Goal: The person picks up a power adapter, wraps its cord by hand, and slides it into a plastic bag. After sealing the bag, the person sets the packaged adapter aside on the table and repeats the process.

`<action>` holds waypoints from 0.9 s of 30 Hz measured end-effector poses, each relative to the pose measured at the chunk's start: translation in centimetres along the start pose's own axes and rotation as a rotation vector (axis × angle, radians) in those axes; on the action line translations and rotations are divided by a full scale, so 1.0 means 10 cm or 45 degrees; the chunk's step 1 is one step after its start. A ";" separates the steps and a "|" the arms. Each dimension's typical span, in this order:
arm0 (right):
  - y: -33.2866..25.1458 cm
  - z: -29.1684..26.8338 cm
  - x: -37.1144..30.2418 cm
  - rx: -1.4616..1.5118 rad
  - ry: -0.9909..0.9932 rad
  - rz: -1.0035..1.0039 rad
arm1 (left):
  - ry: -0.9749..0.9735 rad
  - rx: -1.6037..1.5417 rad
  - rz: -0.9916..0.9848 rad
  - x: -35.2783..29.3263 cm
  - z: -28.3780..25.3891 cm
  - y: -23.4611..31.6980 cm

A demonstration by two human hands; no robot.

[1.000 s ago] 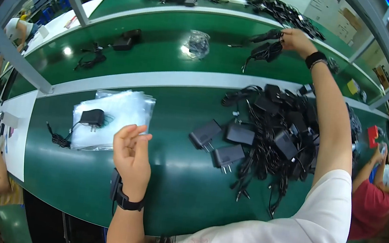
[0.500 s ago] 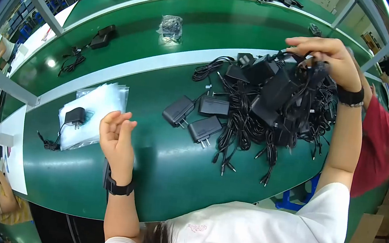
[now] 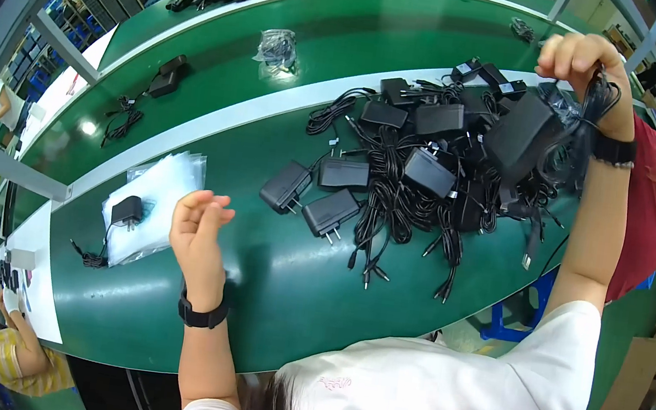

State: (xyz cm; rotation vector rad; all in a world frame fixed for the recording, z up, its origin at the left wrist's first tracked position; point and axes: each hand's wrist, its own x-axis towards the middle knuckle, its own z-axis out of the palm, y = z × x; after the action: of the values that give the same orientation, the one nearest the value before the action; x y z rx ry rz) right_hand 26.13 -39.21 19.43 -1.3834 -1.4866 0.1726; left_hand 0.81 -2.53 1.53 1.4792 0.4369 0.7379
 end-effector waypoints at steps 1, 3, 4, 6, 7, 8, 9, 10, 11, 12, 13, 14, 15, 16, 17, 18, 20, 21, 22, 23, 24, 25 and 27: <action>-0.04 0.05 0.05 0.134 0.022 0.100 | -0.124 -0.067 -0.108 -0.03 0.07 0.06; 0.10 0.31 0.29 0.463 -0.068 -0.016 | -0.423 -0.173 -0.227 -0.13 0.24 0.17; 0.14 0.69 0.47 0.571 0.006 -0.139 | -0.596 -0.233 -0.362 -0.21 0.30 0.25; 0.16 1.20 0.64 0.419 0.179 -0.076 | -1.059 -0.388 -0.510 -0.30 0.43 0.25; 0.19 1.52 0.75 0.492 0.222 -0.141 | -1.181 -0.557 -0.506 -0.39 0.51 0.21; 0.25 1.67 0.78 0.571 0.076 -0.197 | -1.274 -0.611 -0.483 -0.46 0.60 0.23; 0.22 1.88 0.78 0.560 0.054 -0.102 | -1.204 -0.775 -0.574 -0.49 0.67 0.27; 0.19 2.08 0.79 0.732 -0.025 0.026 | -1.109 -0.941 -0.663 -0.51 0.67 0.32; 0.20 2.23 0.80 0.653 -0.144 -0.031 | -1.001 -1.257 -0.619 -0.44 0.62 0.24; 0.25 2.36 0.79 0.577 -0.263 -0.088 | -1.197 -1.660 -0.189 -0.31 0.53 0.20; 0.35 2.42 0.72 0.483 -0.217 -0.083 | -0.963 -1.450 -0.243 -0.25 0.50 0.35; 0.41 2.49 0.71 0.409 -0.194 -0.098 | -0.706 -1.224 -0.273 -0.24 0.39 0.53; 0.43 2.53 0.71 0.445 -0.242 -0.053 | -0.582 -1.238 -0.261 -0.20 0.30 0.48; 0.43 2.57 0.73 0.463 -0.272 -0.063 | -0.459 -1.252 -0.241 -0.16 0.20 0.45; 0.47 2.62 0.73 0.478 -0.192 0.015 | -0.423 -1.310 -0.284 -0.11 0.10 0.51; 0.51 2.68 0.74 0.489 -0.113 0.096 | -0.399 -1.341 -0.282 -0.03 0.00 0.53; 0.49 2.86 0.84 1.032 -0.069 0.374 | -0.462 -1.446 -0.188 0.14 -0.11 0.59; 0.54 2.88 0.87 1.403 -0.194 0.550 | -0.342 -1.479 -0.217 0.18 -0.15 0.68; 0.61 2.89 0.90 1.757 -0.311 0.727 | -0.343 -1.535 -0.181 0.25 -0.18 0.72; 0.61 2.97 0.91 1.870 -0.252 0.725 | -0.247 -1.487 -0.084 0.31 -0.24 0.73; 0.64 3.04 0.87 1.965 -0.185 0.777 | -0.154 -1.435 0.011 0.36 -0.32 0.74; 0.64 3.07 0.88 2.075 -0.186 0.726 | -0.073 -1.371 0.105 0.43 -0.44 0.69; 0.67 3.10 0.91 2.194 -0.193 0.681 | 0.085 -1.366 0.116 0.46 -0.67 0.67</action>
State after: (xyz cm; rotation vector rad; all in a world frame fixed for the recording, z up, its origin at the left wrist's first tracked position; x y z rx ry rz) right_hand 9.63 -13.82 6.27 -0.2323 -0.5123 1.4921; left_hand -1.60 5.03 8.46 0.4652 -0.0173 0.8913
